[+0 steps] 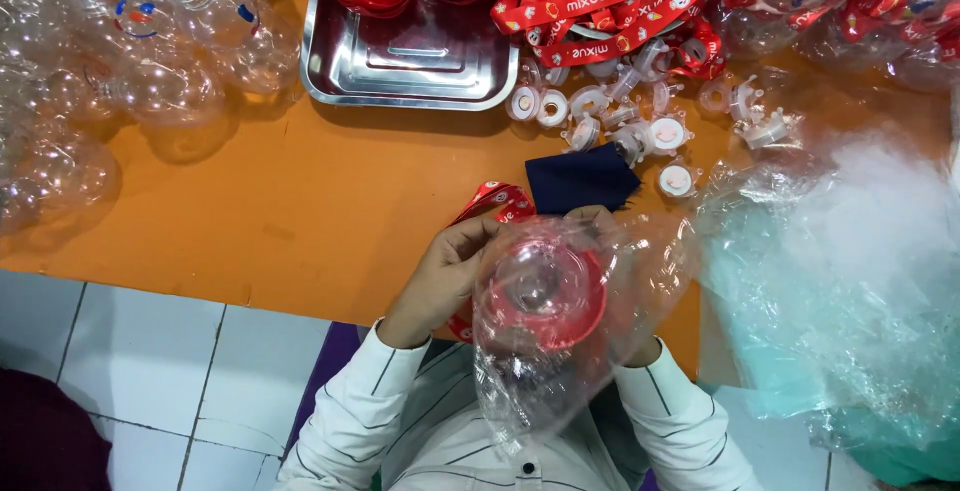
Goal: Assembling red lanyards onto plastic bottle components and placing them into plastic bags.
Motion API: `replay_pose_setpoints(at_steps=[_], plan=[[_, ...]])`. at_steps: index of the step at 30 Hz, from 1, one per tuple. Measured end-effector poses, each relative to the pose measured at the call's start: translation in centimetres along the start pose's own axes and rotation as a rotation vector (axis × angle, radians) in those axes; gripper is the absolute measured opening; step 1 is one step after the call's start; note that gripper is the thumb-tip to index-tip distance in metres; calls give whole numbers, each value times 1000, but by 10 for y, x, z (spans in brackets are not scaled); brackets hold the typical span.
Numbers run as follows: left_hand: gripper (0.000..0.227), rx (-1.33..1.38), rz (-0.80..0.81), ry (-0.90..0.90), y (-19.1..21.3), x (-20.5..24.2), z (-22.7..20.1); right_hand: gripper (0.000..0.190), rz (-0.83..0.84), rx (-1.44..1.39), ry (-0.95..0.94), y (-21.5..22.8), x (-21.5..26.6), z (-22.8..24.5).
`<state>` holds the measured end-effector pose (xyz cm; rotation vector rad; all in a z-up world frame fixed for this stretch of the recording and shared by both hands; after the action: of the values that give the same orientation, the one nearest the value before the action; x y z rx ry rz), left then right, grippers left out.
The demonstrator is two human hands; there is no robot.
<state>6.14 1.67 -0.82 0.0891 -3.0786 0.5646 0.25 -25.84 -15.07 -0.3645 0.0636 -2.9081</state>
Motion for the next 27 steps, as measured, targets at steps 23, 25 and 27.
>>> replay_pose_setpoints(at_steps=[23,25,27], plan=[[28,-584,-55,-295,8,13,-26,44,-66,307,126,-88,-76,178],[36,-587,-99,-343,10,19,-35,44,-72,321,139,-80,-76,171],[83,-422,-107,-518,13,32,-45,85,9,128,363,-63,-76,167]])
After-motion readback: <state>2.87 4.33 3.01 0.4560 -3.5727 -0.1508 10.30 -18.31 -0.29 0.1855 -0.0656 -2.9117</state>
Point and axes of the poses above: each hand's wrist, its own x-axis away from the middle knuckle, its own y-axis out of the back of the hand, z = x × y, the point moved 7 cm from there along -x, towards the middle knuckle, and after that the axes turned 4 degrees about -y, right-handed, at the moved point
